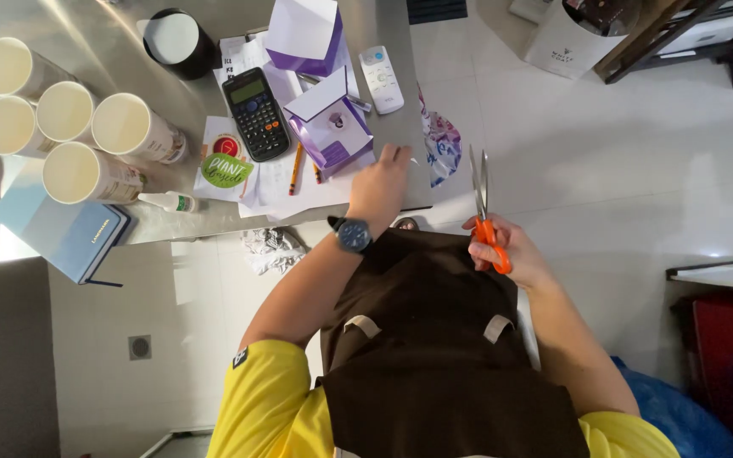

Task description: Cutting a small picture with scissors and assembling a small purple cardboard box using glue

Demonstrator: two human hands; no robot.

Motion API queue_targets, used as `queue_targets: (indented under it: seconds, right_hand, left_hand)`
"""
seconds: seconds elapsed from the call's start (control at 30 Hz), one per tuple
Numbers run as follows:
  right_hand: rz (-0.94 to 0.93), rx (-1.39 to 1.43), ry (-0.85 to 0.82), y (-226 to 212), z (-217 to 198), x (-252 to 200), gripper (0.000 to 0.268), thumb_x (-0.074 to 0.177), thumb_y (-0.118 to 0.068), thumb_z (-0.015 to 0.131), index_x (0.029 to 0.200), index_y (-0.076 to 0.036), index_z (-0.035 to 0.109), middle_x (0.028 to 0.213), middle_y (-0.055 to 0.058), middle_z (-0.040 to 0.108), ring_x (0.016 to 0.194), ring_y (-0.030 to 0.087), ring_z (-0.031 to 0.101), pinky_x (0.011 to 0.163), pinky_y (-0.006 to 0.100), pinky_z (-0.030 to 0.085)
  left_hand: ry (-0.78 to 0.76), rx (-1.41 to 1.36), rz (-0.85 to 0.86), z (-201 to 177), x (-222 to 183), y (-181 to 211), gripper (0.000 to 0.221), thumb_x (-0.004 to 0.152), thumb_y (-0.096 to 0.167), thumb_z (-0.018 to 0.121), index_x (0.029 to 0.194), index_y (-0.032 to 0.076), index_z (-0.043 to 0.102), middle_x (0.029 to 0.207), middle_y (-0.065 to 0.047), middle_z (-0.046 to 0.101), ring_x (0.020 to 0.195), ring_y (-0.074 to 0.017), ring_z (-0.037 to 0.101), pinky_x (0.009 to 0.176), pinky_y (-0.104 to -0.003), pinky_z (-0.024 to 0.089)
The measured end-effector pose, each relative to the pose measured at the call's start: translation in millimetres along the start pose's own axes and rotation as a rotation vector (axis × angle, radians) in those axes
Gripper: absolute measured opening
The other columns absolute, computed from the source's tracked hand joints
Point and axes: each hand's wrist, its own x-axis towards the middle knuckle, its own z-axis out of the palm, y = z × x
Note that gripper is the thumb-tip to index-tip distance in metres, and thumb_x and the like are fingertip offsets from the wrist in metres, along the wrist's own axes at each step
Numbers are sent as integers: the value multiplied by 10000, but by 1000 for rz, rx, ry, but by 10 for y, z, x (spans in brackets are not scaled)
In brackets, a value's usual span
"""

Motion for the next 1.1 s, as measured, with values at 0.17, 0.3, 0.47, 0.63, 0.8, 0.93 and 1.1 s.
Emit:
queue_targets:
  seconds: [0.17, 0.3, 0.47, 0.63, 0.8, 0.93, 1.1]
  right_hand:
    - [-20, 13, 55, 171, 5, -24, 494, 795, -63, 832, 1223, 61, 618, 732, 181, 696, 549, 231, 710, 495, 342, 582]
    - [-4, 35, 54, 204, 22, -48, 502, 788, -49, 838, 1227, 50, 615, 743, 163, 704, 557, 209, 705, 537, 319, 585]
    - [39, -17, 51, 79, 146, -34, 480, 788, -66, 864, 1212, 22, 658, 779, 162, 729, 605, 201, 712, 583, 308, 578]
    - [3, -7, -45, -88, 345, -22, 520, 761, -49, 866, 1223, 30, 639, 753, 147, 722, 535, 189, 709, 528, 286, 580]
    - [9, 53, -128, -78, 427, -23, 499, 768, -44, 856, 1209, 41, 640, 729, 152, 703, 501, 191, 696, 490, 278, 576]
    - [30, 121, -211, -152, 594, -42, 532, 762, -102, 872, 1210, 50, 627, 702, 149, 690, 502, 184, 693, 490, 291, 587]
    - [37, 162, -217, -32, 817, -26, 520, 769, -79, 871, 1206, 56, 624, 716, 162, 689, 515, 191, 702, 477, 293, 591]
  left_hand:
    - [-171, 65, 36, 166, 197, 37, 305, 884, 36, 625, 1182, 100, 622, 1190, -104, 603, 747, -386, 755, 621, -493, 641]
    - [174, 199, 99, 206, 191, -6, 146, 857, 84, 585, 992, 140, 591, 941, -15, 612, 605, -295, 738, 486, -407, 599]
    - [365, 292, 148, -38, 124, -35, 152, 849, 85, 546, 970, 173, 524, 887, 30, 587, 562, -236, 717, 428, -346, 562]
    - [558, -29, 134, -177, 15, -206, 64, 958, 133, 611, 981, 186, 639, 796, 46, 573, 640, -193, 696, 519, -266, 555]
    - [578, -878, -121, -761, -430, -15, 269, 986, 3, 646, 1250, 55, 634, 885, -88, 685, 730, -201, 666, 671, -286, 571]
    - [544, -1320, -302, -450, -571, -165, 115, 1018, 59, 629, 1116, 7, 661, 913, -104, 721, 740, -131, 657, 681, -258, 566]
    - [644, -1513, -467, -360, -562, 17, 94, 992, 42, 669, 1082, 13, 672, 898, -71, 701, 763, -108, 687, 732, -230, 573]
